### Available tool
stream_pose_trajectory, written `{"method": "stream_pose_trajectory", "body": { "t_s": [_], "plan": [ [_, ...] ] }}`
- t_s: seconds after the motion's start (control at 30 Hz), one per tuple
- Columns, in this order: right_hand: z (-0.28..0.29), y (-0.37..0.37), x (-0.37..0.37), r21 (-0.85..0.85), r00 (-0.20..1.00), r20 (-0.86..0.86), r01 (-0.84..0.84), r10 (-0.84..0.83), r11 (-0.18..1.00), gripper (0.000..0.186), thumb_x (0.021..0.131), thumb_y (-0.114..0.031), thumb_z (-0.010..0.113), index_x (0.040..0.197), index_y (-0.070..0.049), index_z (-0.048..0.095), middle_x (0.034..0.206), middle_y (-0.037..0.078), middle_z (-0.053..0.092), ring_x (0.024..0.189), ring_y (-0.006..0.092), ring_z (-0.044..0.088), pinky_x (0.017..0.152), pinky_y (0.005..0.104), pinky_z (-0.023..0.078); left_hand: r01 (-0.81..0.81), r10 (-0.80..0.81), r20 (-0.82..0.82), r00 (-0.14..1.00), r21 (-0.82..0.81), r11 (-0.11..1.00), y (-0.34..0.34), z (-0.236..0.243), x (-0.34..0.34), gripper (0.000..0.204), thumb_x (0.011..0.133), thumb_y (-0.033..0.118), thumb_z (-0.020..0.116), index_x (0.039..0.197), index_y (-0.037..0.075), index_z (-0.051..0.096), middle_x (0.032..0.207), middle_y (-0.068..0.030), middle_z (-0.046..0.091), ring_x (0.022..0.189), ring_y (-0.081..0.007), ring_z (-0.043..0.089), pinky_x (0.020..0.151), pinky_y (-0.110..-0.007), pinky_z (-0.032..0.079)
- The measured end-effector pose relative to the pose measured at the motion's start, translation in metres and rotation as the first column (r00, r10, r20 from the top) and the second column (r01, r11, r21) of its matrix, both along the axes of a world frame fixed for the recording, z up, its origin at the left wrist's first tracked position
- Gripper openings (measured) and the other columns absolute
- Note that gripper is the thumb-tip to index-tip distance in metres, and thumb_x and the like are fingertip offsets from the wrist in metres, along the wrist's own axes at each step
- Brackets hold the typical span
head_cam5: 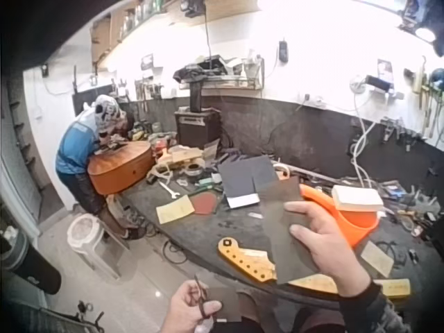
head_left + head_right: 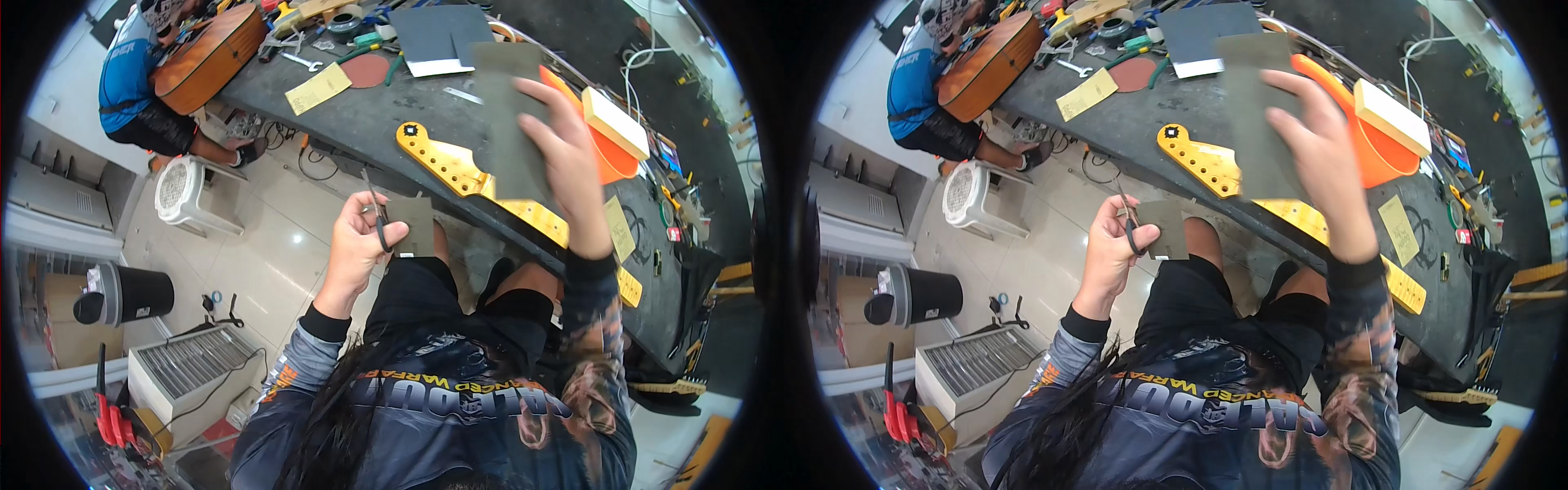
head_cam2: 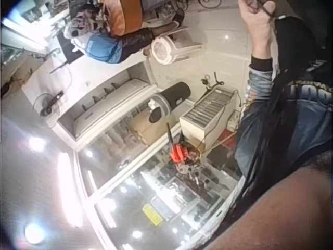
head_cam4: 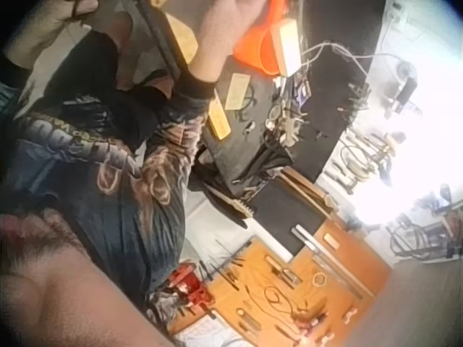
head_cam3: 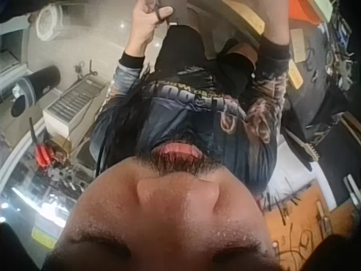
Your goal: Sanding the fretboard and neck of an electric guitar using sandpaper blocks.
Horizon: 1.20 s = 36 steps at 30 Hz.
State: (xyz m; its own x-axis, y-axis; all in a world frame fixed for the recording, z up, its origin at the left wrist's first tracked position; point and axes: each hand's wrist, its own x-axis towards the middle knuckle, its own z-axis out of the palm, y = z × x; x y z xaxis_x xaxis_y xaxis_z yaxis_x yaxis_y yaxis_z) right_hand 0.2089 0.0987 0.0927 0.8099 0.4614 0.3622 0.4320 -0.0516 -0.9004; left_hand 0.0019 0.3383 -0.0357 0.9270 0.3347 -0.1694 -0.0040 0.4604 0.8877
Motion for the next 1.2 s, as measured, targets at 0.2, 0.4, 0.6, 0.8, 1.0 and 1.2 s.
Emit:
{"method": "stream_pose_trajectory", "body": {
  "t_s": [0.2, 0.4, 0.6, 0.8, 1.0, 1.2],
  "plan": [
    [-0.08, 0.086, 0.105, -0.186, 0.998, 0.042, -0.027, 0.035, 0.982, 0.062, 0.104, -0.016, 0.079, 0.163, -0.007, 0.06, 0.157, 0.02, 0.066, 0.142, 0.0345, 0.068, 0.119, 0.0421, 0.055, -0.027, 0.024, 0.048, 0.999, 0.062, 0.998, 0.0, 0.0, 0.023, 0.054, 0.096, 0.007, 0.094, 0.139, 0.01, 0.061, 0.097, -0.0008, 0.075, 0.065, -0.0051, 0.061, 0.057, -0.023, 0.047],
    [-0.072, 0.038, -0.012, -0.277, 0.991, 0.114, -0.032, 0.065, 0.96, 0.049, 0.113, -0.025, 0.076, 0.156, -0.005, 0.065, 0.141, 0.021, 0.072, 0.126, 0.0312, 0.075, 0.11, 0.0407, 0.058, -0.204, 0.209, 0.133, 0.969, -0.044, 0.978, -0.012, 0.007, 0.036, 0.05, 0.097, 0.004, 0.092, 0.135, 0.01, 0.061, 0.099, -0.0004, 0.075, 0.065, -0.0043, 0.06, 0.057, -0.021, 0.043],
    [-0.06, -0.046, -0.094, -0.299, 0.988, -0.151, -0.065, 0.02, 0.952, 0.031, 0.112, -0.027, 0.077, 0.115, 0.003, 0.069, 0.105, 0.023, 0.07, 0.097, 0.0369, 0.069, 0.09, 0.0466, 0.057, 0.069, -0.085, 0.179, 0.98, 0.093, 0.993, -0.062, 0.024, 0.055, 0.051, 0.098, 0.003, 0.092, 0.136, 0.01, 0.06, 0.105, -0.0041, 0.079, 0.073, -0.003, 0.062, 0.055, -0.018, 0.042],
    [-0.043, -0.244, -0.048, -0.419, 0.887, -0.007, 0.416, -0.461, 0.807, 0.028, 0.115, -0.019, 0.07, 0.131, 0.004, 0.072, 0.109, 0.012, 0.077, 0.104, 0.0231, 0.073, 0.097, 0.04, 0.058, 0.17, -0.311, 0.231, 0.922, 0.48, 0.861, -0.094, 0.027, 0.057, 0.059, 0.1, 0.011, 0.094, 0.142, 0.008, 0.053, 0.116, -0.0156, 0.085, 0.089, -0.0105, 0.072, 0.075, -0.023, 0.056],
    [-0.073, -0.361, 0.034, -0.626, 0.869, 0.249, 0.481, -0.427, 0.614, 0.033, 0.116, -0.02, 0.068, 0.137, 0.004, 0.073, 0.114, 0.02, 0.079, 0.108, 0.0366, 0.076, 0.1, 0.0456, 0.059, 0.225, -0.384, 0.155, 0.91, 0.595, 0.772, -0.097, 0.014, 0.089, 0.053, 0.096, 0.009, 0.097, 0.135, 0.005, 0.061, 0.116, -0.0109, 0.085, 0.089, -0.0126, 0.07, 0.084, -0.029, 0.056],
    [-0.075, -0.313, 0.016, -0.568, 0.732, 0.57, 0.68, -0.374, 0.464, 0.036, 0.11, -0.013, 0.075, 0.144, -0.001, 0.071, 0.119, 0.018, 0.073, 0.11, 0.0397, 0.073, 0.1, 0.0467, 0.058, -0.404, -0.018, 0.413, 0.91, 0.897, 0.177, 0.009, 0.037, 0.129, 0.044, 0.089, 0.008, 0.098, 0.127, 0.001, 0.075, 0.102, -0.0063, 0.074, 0.089, -0.0171, 0.063, 0.08, -0.035, 0.053]
  ]
}}
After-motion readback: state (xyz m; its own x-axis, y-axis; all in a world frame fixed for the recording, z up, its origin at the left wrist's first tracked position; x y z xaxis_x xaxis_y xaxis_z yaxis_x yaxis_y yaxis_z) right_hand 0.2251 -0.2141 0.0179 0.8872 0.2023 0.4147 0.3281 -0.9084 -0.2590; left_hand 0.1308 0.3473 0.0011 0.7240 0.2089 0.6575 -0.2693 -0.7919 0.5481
